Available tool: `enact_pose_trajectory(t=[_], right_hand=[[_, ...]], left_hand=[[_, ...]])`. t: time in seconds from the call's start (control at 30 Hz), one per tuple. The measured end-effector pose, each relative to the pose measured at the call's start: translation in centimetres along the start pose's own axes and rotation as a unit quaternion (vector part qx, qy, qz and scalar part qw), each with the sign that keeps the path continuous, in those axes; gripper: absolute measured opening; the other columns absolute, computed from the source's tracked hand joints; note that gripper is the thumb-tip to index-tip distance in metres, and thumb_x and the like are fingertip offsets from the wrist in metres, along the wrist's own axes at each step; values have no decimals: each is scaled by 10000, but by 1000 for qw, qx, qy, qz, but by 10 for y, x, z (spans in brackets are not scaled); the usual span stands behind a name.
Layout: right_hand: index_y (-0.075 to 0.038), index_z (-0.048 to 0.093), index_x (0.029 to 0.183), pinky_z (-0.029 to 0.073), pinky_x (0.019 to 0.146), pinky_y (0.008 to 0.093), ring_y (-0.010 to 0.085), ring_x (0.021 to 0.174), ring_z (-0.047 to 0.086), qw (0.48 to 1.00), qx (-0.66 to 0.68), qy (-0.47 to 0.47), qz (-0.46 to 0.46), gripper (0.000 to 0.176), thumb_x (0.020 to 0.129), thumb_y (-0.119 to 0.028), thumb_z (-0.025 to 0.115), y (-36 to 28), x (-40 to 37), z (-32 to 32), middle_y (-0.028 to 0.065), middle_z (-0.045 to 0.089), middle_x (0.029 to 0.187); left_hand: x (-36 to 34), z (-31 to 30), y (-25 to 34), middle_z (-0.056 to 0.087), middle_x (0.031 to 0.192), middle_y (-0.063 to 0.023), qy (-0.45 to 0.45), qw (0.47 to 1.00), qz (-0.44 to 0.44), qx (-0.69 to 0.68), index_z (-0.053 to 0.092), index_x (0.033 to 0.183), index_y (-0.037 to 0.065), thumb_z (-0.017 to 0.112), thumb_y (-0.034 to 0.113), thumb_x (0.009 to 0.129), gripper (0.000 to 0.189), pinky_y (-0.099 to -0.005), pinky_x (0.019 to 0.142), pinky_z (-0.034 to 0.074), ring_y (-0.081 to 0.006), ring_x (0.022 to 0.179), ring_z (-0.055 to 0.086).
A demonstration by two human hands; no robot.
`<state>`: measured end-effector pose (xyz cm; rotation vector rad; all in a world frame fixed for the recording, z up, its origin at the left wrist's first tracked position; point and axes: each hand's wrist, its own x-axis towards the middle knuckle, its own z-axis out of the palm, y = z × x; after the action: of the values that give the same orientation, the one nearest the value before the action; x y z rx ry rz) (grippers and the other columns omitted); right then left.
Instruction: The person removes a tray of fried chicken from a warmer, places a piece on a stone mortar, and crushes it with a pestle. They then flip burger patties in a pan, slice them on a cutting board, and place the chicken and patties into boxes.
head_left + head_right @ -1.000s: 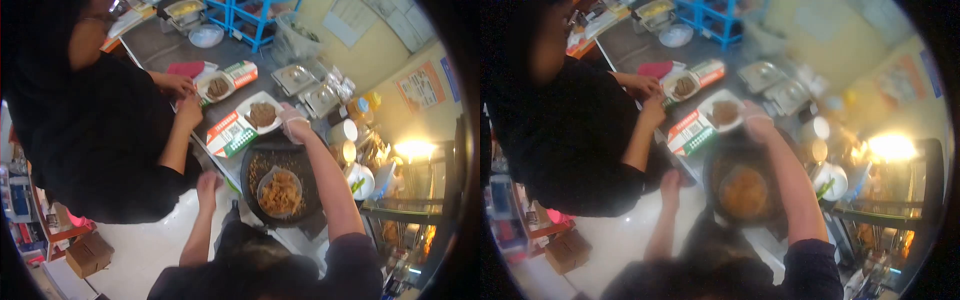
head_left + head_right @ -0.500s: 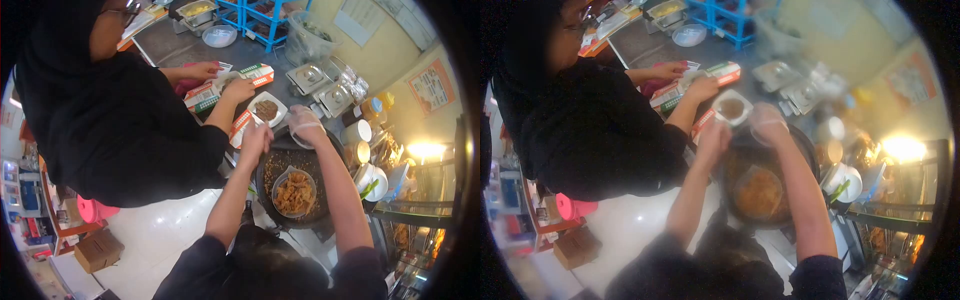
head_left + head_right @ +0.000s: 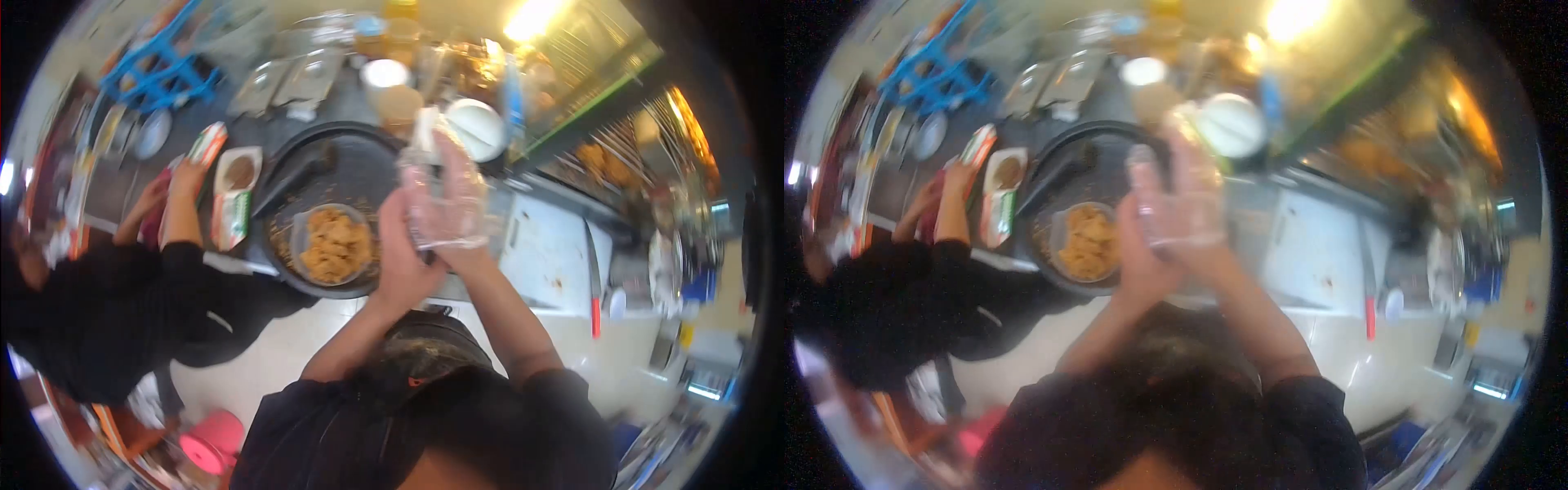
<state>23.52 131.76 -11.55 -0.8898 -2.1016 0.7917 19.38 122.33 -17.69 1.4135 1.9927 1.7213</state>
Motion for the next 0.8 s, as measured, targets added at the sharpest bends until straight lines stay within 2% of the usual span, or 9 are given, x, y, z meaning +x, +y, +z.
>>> enact_pose_trajectory(t=[0.1,0.2,0.23,0.47,0.57,0.6,0.7,0.73,0.8], right_hand=[[-10,478,1305,403,995,478,426,1141,525,997,-32,75,-15,546,864,-300,620,24,-22,-19,248,543,1252],[5,473,1313,438,960,429,398,1096,569,990,96,77,67,478,941,-291,508,52,-48,-11,255,581,1191],[26,433,1335,467,896,416,376,1026,594,954,249,21,166,491,948,-270,495,52,-59,-16,222,598,1141],[13,501,1212,453,877,446,383,1016,581,963,253,-85,-28,393,860,-150,566,101,-93,-56,207,601,1067],[-10,531,1216,427,983,439,393,1054,569,972,186,-87,-111,453,825,-202,659,117,-105,-158,210,589,1157],[-16,576,1163,434,973,424,363,1051,582,986,143,-8,-84,432,791,-204,694,134,-101,-194,187,593,1154],[-15,534,1166,436,884,427,310,986,564,937,84,329,83,432,755,-40,664,227,-49,-286,152,583,1012],[-10,487,1188,425,858,419,327,1002,530,901,-103,420,-32,488,737,-61,668,242,-30,-326,169,558,1020],[-12,471,1181,411,846,412,342,993,511,914,-135,383,18,494,738,-97,673,284,0,-343,174,539,1011]], left_hand=[[-12,40,13,394,1327,-188,81,990,-35,-106,311,1363,-28,751,111,734,781,-408,1022,355,-286,1188,435],[6,58,1,459,1252,-119,155,959,-130,-201,409,1329,33,685,78,808,591,-352,908,423,-203,1055,494],[8,57,8,497,1198,-95,126,981,-114,-90,434,1311,54,689,76,807,565,-327,864,432,-179,993,509],[4,92,-2,620,790,-41,107,982,-128,84,514,1214,72,752,105,748,524,-302,646,477,-172,677,585],[40,60,-54,676,873,-131,162,945,-85,272,584,1104,25,741,164,753,409,-371,690,516,-289,742,650],[55,29,-110,671,947,-188,176,924,-50,335,586,1080,-13,744,194,741,428,-386,725,525,-331,807,654],[92,-33,-154,650,1022,-196,209,894,-211,335,586,1080,-23,816,262,672,549,-401,865,487,-342,940,626],[102,-37,-140,646,1035,-197,206,862,-231,400,580,1087,-32,829,246,649,575,-401,857,497,-342,931,631],[121,-65,-178,640,1032,-210,233,884,-264,307,534,1162,-53,830,257,638,677,-413,851,506,-351,904,641]])
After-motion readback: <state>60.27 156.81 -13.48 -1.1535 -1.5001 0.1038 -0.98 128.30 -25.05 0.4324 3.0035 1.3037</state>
